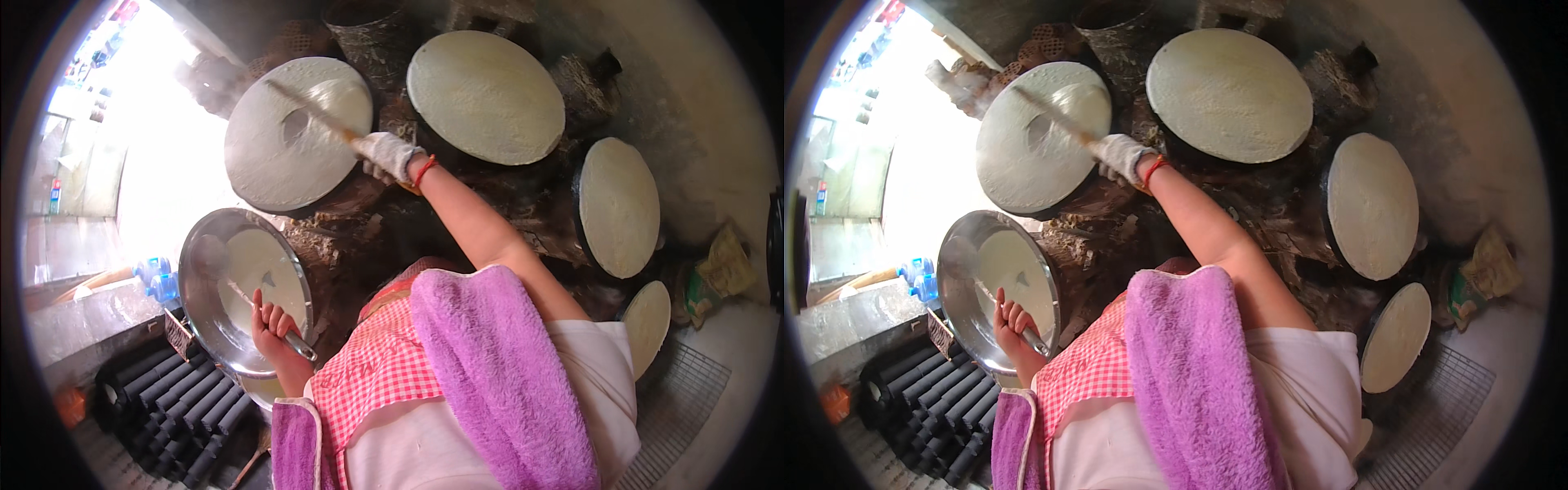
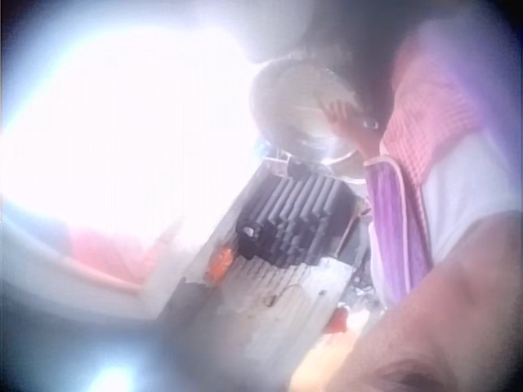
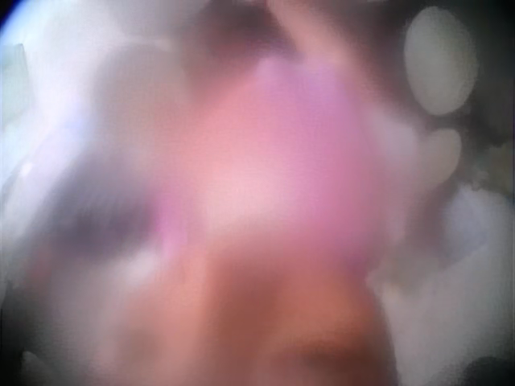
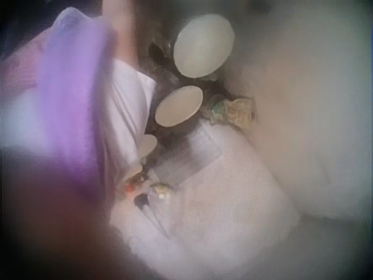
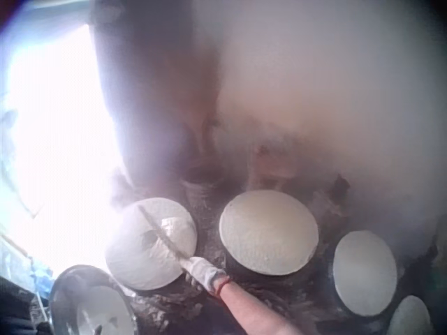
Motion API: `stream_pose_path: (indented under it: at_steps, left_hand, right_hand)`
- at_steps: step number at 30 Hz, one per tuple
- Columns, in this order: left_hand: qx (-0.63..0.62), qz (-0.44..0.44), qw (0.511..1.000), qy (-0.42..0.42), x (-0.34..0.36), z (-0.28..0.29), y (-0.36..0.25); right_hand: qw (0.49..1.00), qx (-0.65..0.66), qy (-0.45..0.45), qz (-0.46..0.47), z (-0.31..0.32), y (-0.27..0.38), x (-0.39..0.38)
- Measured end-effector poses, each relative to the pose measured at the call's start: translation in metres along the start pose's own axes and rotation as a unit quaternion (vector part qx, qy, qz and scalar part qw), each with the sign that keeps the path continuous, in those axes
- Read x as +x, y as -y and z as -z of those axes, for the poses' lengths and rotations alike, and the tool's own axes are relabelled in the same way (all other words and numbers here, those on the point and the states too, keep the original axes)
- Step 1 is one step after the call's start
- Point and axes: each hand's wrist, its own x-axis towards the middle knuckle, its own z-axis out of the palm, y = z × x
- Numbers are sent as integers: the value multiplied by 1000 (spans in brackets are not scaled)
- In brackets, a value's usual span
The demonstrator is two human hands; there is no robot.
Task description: The person uses a ladle to pour batter onto multiple hot plates and spreads it into thin circles using a wooden stick. The person then uses the wooden stick to lift the cooked crepes and transfer them to a nearby stack.
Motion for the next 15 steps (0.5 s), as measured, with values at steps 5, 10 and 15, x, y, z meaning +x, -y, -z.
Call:
stream_pose_path:
  at_steps: [5, 10, 15]
  left_hand:
    - [-12, 81, 978, 190, -53, -43, -7]
    - [96, 28, 946, 310, -88, -17, -32]
    - [225, -39, 917, 326, -96, -32, -53]
  right_hand:
    - [986, 94, -61, 121, 42, -34, -53]
    - [986, 134, -75, 71, 0, -58, -63]
    - [987, 130, -61, 71, -26, -34, -60]
